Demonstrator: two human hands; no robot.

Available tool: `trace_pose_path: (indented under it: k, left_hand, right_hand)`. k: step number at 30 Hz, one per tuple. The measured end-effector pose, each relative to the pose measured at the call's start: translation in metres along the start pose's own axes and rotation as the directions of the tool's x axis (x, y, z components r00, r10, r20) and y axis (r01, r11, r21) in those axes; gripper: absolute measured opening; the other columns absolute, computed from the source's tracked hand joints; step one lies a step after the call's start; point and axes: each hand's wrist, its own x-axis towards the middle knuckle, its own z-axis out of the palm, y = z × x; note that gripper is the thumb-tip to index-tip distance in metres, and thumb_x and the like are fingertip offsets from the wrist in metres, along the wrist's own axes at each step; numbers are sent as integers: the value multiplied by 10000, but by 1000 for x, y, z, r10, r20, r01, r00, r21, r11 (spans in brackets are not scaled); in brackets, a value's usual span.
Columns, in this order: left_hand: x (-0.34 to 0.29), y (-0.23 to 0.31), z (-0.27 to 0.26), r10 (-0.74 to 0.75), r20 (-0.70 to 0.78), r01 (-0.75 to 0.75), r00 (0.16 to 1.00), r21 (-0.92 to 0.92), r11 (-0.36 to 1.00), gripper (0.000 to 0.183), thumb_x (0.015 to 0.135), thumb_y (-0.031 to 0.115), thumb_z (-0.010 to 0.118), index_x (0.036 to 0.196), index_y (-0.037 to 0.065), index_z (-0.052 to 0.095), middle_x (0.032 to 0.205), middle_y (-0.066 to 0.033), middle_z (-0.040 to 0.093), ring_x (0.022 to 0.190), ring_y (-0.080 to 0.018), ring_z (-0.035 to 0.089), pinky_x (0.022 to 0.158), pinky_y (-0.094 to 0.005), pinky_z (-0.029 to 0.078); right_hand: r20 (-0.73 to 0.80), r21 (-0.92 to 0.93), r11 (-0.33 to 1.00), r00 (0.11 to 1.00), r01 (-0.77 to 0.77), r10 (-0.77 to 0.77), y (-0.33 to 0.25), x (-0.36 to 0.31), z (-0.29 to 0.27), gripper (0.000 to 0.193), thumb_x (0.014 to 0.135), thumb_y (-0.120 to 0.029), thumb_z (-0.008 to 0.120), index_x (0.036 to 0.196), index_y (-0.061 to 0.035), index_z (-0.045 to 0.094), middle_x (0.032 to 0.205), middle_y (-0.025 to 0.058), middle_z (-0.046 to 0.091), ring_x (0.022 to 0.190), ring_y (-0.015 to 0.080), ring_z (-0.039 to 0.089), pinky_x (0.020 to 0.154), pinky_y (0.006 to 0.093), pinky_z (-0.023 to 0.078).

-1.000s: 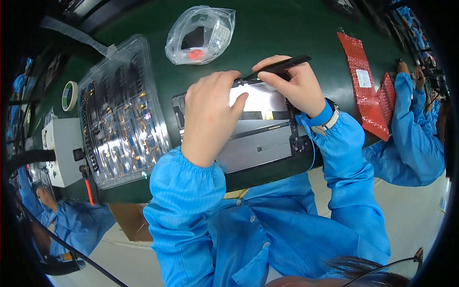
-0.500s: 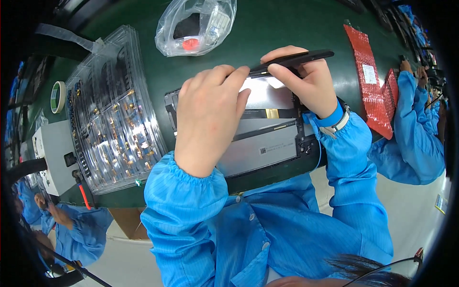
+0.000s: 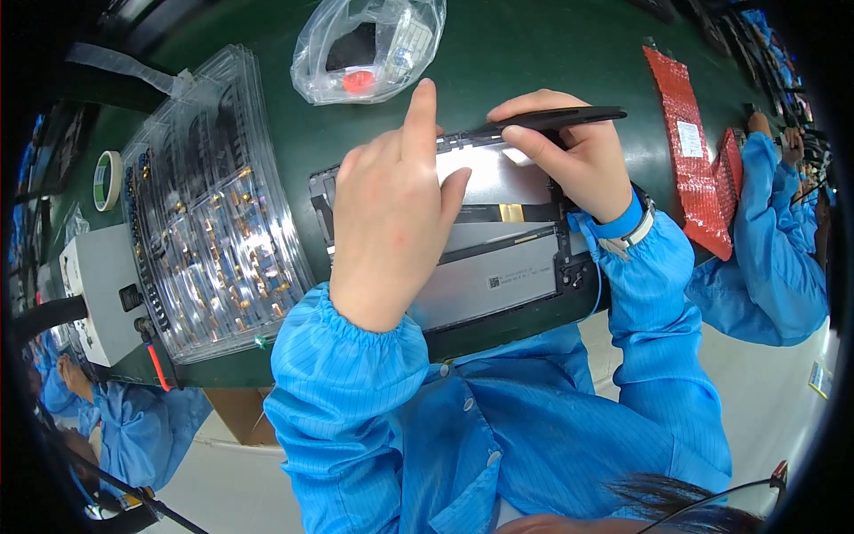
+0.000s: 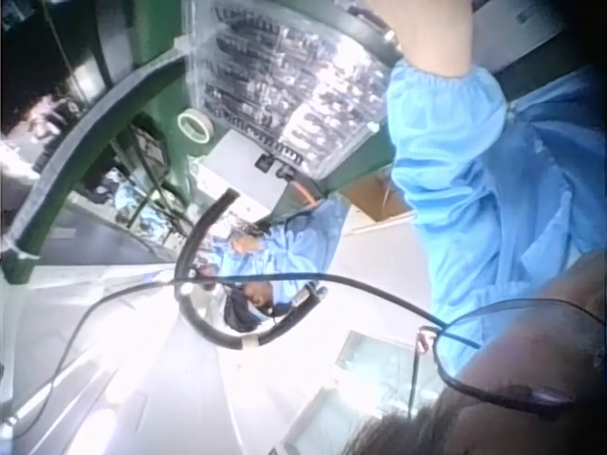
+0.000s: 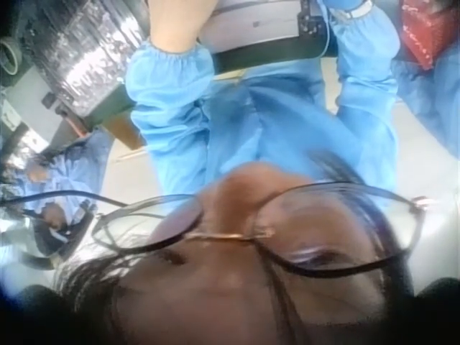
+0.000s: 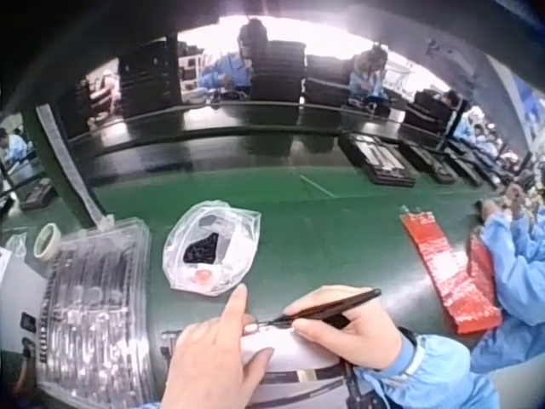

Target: The person assembles tablet devices by retrieving small parts and ribbon cables, attaching and pressing them onto tablet frames using tweezers and hands, and placing the assembled tablets onto an upper conveyor shelf.

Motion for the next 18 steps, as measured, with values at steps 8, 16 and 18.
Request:
trace_pose_path:
  k: [8, 16, 18]
  left_hand:
    - [0, -1, 1, 6, 3, -6, 1000, -1, 1000, 606, 713, 86, 655, 1235, -60, 385, 872, -129, 595, 808, -275, 570, 772, -368, 426]
    - [0, 0, 1, -5, 9, 5, 1000, -9, 1000, 597, 720, 87, 648, 1238, -54, 387, 889, -131, 595, 824, -280, 568, 784, -375, 420]
    - [0, 0, 0, -4, 18, 4, 1000, 3, 1000, 595, 721, 88, 647, 1238, -51, 388, 895, -134, 595, 830, -281, 567, 789, -376, 419]
  right_hand:
    - [-8, 64, 997, 999, -36, 37, -2, 0, 1, 182, 775, -90, 628, 946, -29, 648, 886, 91, 644, 776, 158, 622, 670, 247, 497]
    - [38, -11, 1000, 999, -19, 19, -2, 0, -1, 196, 766, -88, 634, 955, -37, 647, 898, 95, 632, 795, 173, 619, 688, 262, 503]
    - [36, -8, 1000, 999, -12, 12, -2, 0, -1, 196, 767, -90, 632, 956, -38, 647, 896, 96, 631, 794, 175, 618, 689, 263, 501]
